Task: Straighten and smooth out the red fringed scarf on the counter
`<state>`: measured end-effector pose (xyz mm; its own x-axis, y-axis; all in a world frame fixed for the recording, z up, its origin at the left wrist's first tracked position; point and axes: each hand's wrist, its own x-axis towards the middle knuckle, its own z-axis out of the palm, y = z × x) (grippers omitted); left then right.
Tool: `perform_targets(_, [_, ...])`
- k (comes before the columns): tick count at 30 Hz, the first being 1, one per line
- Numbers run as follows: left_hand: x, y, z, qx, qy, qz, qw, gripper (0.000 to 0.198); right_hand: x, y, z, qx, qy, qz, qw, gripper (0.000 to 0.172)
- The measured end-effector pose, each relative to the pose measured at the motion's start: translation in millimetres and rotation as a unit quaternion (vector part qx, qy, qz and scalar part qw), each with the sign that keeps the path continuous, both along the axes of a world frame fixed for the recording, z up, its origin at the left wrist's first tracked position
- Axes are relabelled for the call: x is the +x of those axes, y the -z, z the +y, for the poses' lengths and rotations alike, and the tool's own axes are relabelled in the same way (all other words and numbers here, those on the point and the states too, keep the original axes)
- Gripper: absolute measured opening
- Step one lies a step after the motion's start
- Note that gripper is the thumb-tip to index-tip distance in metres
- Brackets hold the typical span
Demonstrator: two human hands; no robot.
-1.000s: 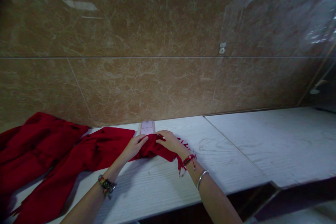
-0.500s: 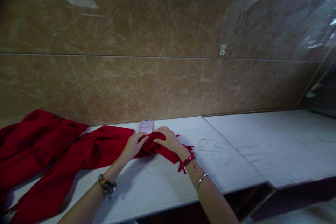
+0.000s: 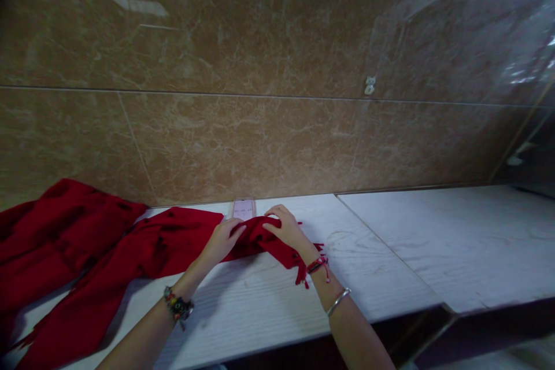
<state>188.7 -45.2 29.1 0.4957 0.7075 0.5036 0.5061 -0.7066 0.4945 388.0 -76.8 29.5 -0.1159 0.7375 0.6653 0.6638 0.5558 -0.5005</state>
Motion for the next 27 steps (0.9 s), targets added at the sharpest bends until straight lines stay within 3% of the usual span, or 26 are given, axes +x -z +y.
perform_targets(3, [3,-0.4,-4,-0.013,0.027,0.01,1.0,0.016,-13,1.0,-3,-0.003,-0.039,-0.05,0.998,0.029])
perform_targets(7, [3,-3.8,-5,-0.011,0.02,0.022,1.0,0.017,-21,0.8,-4,0.007,-0.017,-0.069,0.997,0.007])
perform_targets(11, [-3,-9.4,-3,0.008,-0.001,0.0,1.0,0.019,-8,0.4,0,-0.018,0.028,-0.011,0.999,0.009])
perform_targets(14, [-4,-10.4,-4,0.017,0.002,-0.02,1.0,0.015,-1,-0.4,-1,-0.003,0.035,-0.031,0.999,0.009])
perform_targets(19, [2,-3.5,-8,0.02,0.032,-0.012,0.999,0.01,-14,0.3,-5,0.049,-0.01,-0.127,0.991,0.036])
perform_targets(23, [2,-1.1,-7,0.025,0.043,-0.008,0.999,0.012,-25,4.2,-4,0.035,-0.015,-0.154,0.987,0.01])
perform_targets(27, [-5,-6.1,-2,0.041,0.015,0.007,0.999,0.011,-16,1.8,-2,0.027,0.011,-0.09,0.996,0.013])
